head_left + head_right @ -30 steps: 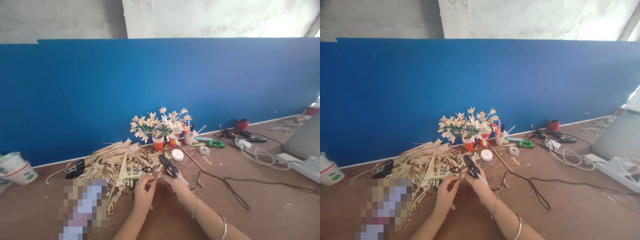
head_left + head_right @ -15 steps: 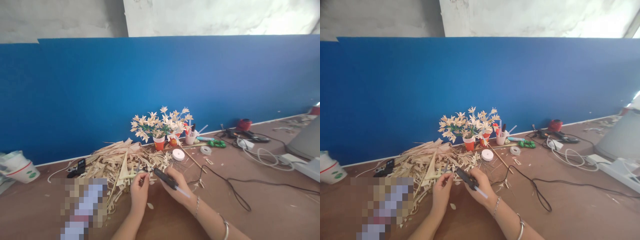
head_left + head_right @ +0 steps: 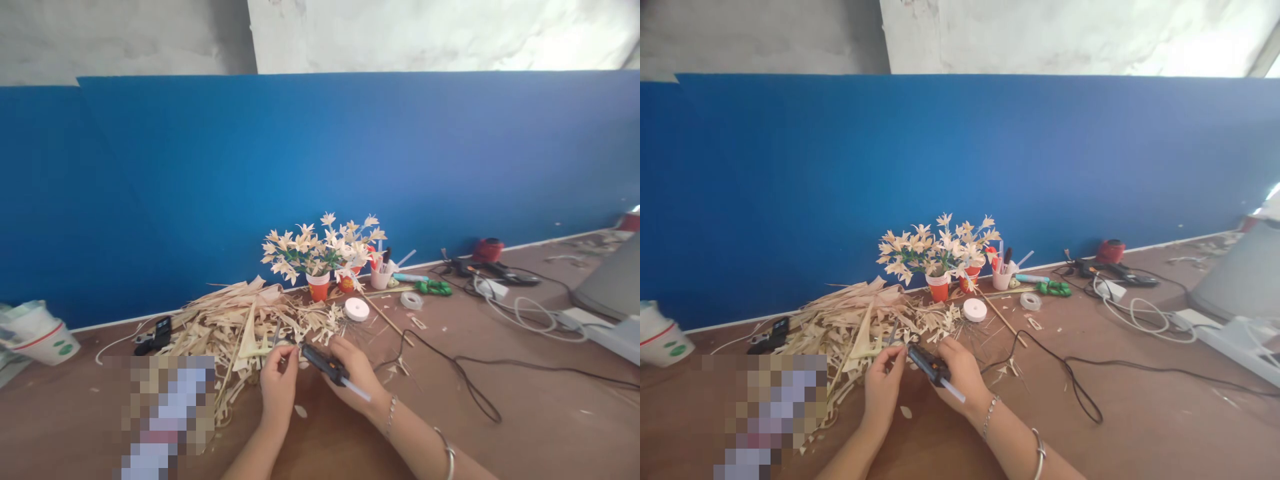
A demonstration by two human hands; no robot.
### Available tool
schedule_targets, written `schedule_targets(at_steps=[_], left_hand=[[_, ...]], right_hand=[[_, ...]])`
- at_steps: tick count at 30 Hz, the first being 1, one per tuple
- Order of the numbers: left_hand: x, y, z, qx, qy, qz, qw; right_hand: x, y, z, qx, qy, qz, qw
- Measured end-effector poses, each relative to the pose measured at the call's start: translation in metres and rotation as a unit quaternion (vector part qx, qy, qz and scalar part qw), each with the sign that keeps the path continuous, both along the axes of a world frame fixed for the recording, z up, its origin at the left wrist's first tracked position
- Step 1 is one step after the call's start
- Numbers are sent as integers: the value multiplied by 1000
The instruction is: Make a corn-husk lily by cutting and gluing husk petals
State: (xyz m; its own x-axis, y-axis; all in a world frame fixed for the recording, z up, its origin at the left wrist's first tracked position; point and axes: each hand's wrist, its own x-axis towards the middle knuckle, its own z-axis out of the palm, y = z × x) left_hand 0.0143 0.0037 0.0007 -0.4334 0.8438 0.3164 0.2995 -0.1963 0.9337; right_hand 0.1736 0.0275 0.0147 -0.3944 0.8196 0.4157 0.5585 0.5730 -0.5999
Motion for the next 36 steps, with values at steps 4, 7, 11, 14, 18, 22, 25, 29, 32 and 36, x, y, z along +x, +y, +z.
schedule_targets(at_steps=[4, 7, 11, 14, 18, 22, 25, 29, 32, 36], left_hand=[[1, -1, 1, -3, -5, 0, 1000], [1, -1, 1, -6, -17, -3, 1000], [1, 0, 0, -26, -47, -15, 998], [1, 1, -2, -36, -61, -20, 997], [1, 2, -3, -31, -74, -28, 996], [1, 1, -2, -25, -81, -31, 996], [2, 1, -1, -20, -81, -33, 996], [2, 0, -1, -24, -81, -38, 996], [2, 0, -1, -28, -81, -42, 995], [2, 0, -1, -28, -75, -48, 996]], right_hand=[[0, -1, 2, 2, 0, 3, 1000], [1, -1, 1, 3, 2, 6, 1000], [2, 0, 0, 7, 4, 5, 1000], [2, 0, 1, 11, 3, 5, 1000], [1, 0, 2, 15, -2, 4, 1000], [0, -1, 3, 17, -2, 6, 1000], [0, -1, 3, 19, -3, 7, 1000], [0, -1, 4, 23, -7, 6, 1000], [1, -2, 5, 21, -10, 6, 1000], [1, -1, 7, 17, -15, 8, 1000]])
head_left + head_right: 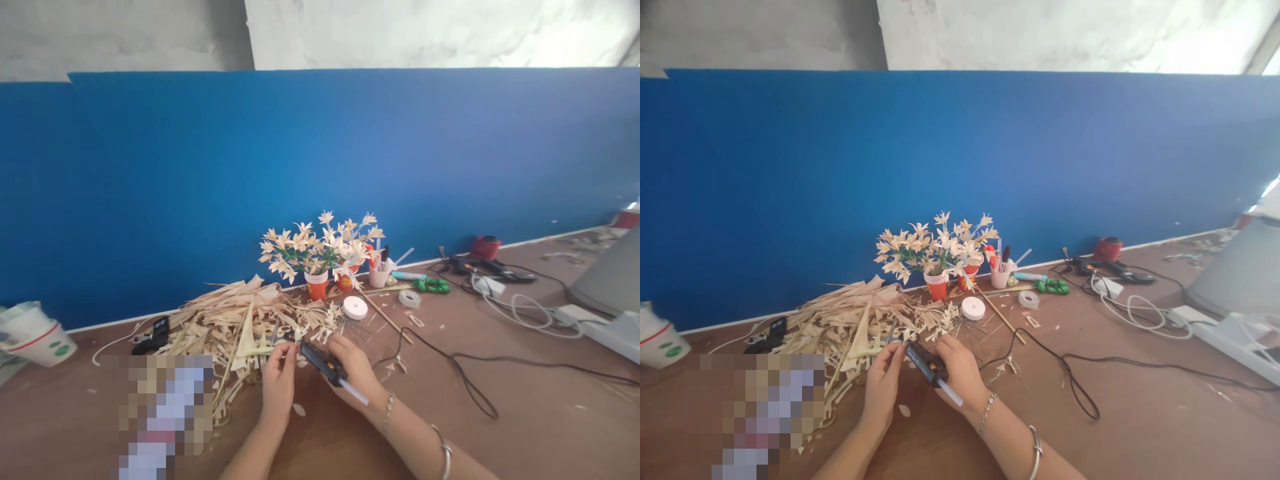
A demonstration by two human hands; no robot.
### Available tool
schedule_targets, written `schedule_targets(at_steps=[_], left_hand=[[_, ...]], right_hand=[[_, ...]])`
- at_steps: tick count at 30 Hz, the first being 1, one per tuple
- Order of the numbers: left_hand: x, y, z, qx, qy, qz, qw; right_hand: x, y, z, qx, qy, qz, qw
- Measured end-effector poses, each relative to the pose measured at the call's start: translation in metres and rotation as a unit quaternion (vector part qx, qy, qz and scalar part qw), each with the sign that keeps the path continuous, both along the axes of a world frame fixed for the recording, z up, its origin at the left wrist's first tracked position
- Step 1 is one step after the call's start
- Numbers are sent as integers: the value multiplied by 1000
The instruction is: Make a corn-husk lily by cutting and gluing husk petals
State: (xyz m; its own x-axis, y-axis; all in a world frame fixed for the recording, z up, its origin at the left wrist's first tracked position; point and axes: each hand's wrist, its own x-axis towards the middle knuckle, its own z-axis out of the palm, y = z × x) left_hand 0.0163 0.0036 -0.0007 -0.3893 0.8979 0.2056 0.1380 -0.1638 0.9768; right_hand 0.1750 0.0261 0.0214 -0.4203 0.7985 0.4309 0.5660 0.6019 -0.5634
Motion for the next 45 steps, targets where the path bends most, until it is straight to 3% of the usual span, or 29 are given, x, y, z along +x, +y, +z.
schedule_targets(at_steps=[45], left_hand=[[0, 1, -3, 12, -9, -13, 1000]], right_hand=[[1, 2, -4, -8, -15, 1, 1000]])
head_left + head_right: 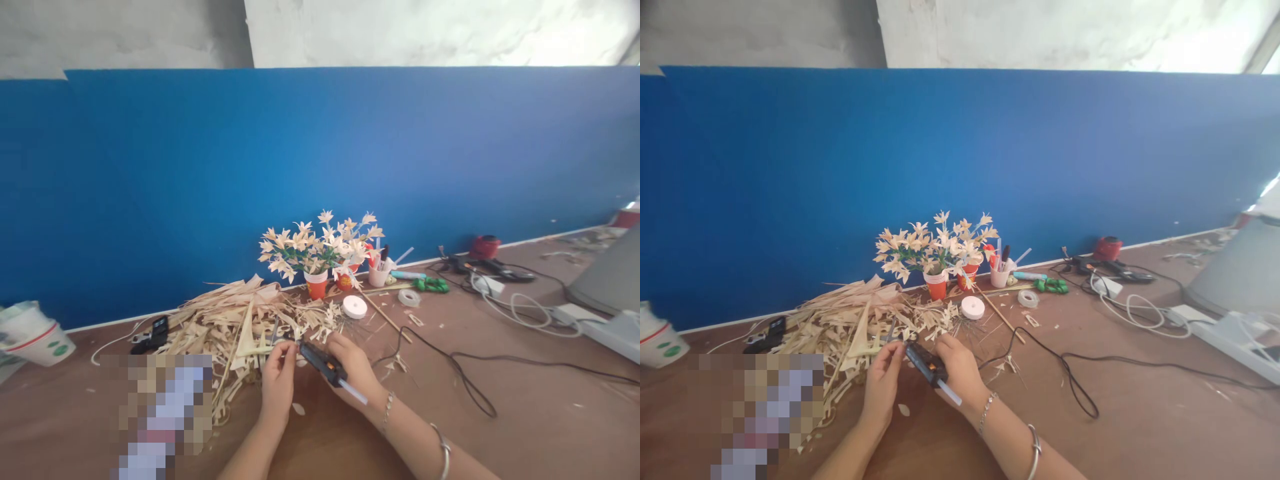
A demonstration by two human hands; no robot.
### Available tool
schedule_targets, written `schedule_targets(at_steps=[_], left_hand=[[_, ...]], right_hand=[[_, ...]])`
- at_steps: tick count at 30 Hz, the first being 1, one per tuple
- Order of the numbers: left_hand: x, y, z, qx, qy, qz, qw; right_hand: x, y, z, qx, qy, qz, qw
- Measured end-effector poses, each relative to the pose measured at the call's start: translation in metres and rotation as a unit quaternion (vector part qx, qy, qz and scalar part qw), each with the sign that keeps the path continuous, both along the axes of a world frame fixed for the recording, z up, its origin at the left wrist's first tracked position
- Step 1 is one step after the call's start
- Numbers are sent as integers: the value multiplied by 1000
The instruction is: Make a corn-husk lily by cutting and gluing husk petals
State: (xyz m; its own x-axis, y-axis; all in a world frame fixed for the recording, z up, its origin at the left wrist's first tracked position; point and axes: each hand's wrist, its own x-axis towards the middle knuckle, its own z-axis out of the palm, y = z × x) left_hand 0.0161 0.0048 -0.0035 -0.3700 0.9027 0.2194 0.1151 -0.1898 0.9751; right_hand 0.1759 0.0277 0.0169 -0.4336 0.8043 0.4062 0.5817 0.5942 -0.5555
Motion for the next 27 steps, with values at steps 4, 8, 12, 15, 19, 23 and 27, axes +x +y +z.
schedule_targets(at_steps=[4, 8, 12, 15, 19, 23, 27], left_hand=[[0, 0, 0, 5, 5, 6, 1000], [0, 0, 0, 4, -2, 6, 1000], [0, 0, 1, 4, -10, 2, 1000], [0, 0, 1, 2, -8, 3, 1000], [0, 0, 1, 6, -11, 9, 1000], [0, -1, 0, 6, -9, 7, 1000], [0, -1, -1, 8, -5, 5, 1000]], right_hand=[[0, 0, -1, -2, 2, 3, 1000], [0, 1, -2, 1, 0, 1, 1000], [1, 1, -2, 2, 0, 0, 1000], [1, 1, -3, 3, 3, -2, 1000], [0, 1, -2, 7, 6, 3, 1000], [0, 1, -2, 6, 2, -4, 1000], [1, 1, -3, 6, 1, -11, 1000]])
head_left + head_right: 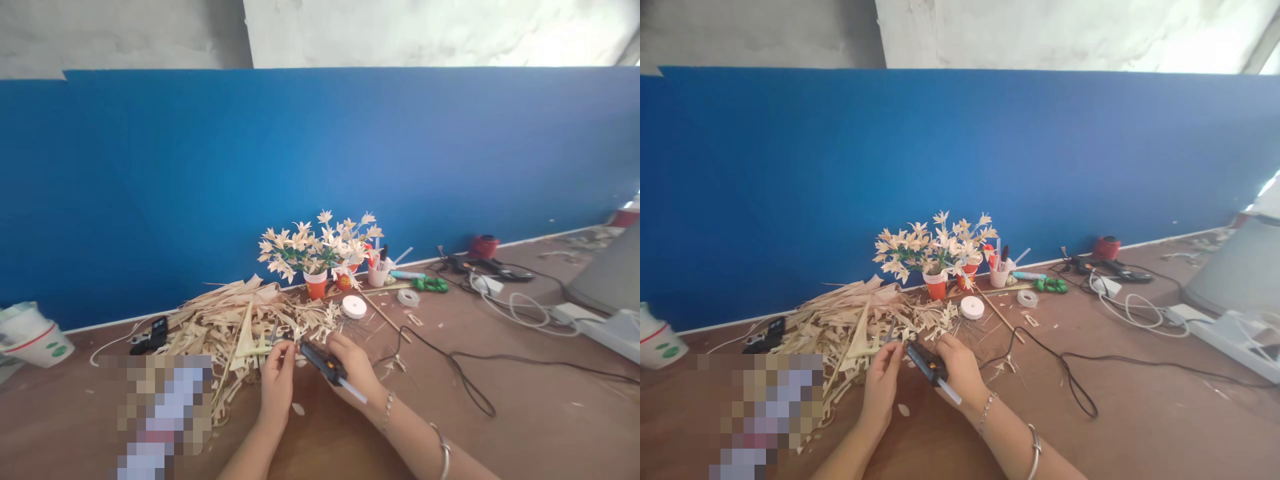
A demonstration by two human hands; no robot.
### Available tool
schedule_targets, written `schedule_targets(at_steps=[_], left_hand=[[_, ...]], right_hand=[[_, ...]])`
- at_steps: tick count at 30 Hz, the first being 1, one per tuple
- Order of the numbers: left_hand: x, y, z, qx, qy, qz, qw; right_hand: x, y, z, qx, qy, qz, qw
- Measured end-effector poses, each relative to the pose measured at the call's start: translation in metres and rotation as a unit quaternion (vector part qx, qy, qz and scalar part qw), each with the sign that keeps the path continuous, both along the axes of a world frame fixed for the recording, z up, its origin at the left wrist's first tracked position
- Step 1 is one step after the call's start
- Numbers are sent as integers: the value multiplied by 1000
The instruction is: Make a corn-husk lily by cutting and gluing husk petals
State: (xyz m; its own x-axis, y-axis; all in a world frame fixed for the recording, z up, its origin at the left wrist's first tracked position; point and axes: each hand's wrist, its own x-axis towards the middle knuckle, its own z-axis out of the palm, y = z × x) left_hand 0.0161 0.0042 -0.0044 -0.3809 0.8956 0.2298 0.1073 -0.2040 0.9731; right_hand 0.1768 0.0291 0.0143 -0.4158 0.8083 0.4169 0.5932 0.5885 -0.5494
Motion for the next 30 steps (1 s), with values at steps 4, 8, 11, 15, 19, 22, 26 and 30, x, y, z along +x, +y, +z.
schedule_targets(at_steps=[4, 8, 11, 15, 19, 22, 26, 30], left_hand=[[-2, 1, -1, 4, 18, 7, 1000], [-3, 2, -6, 7, 59, -1, 998], [-2, 2, -7, 8, 86, -22, 996], [-1, 0, -4, 1, 89, -11, 996], [-2, 0, -1, -13, 40, 22, 999], [-4, 1, -2, -24, 7, 40, 999], [-5, 3, -4, -32, -17, 45, 998], [-4, 4, -6, -22, -27, 43, 998]], right_hand=[[0, -2, 3, -2, -4, -1, 1000], [-2, -6, 8, -4, -10, 19, 1000], [0, -6, 13, -2, -11, 25, 1000], [11, 1, 20, -19, -18, -52, 998], [22, 3, 28, -51, -90, -60, 993], [30, 2, 37, -58, -140, 22, 988], [61, 14, 44, -154, -167, -108, 968], [101, 37, 33, -224, -241, -304, 894]])
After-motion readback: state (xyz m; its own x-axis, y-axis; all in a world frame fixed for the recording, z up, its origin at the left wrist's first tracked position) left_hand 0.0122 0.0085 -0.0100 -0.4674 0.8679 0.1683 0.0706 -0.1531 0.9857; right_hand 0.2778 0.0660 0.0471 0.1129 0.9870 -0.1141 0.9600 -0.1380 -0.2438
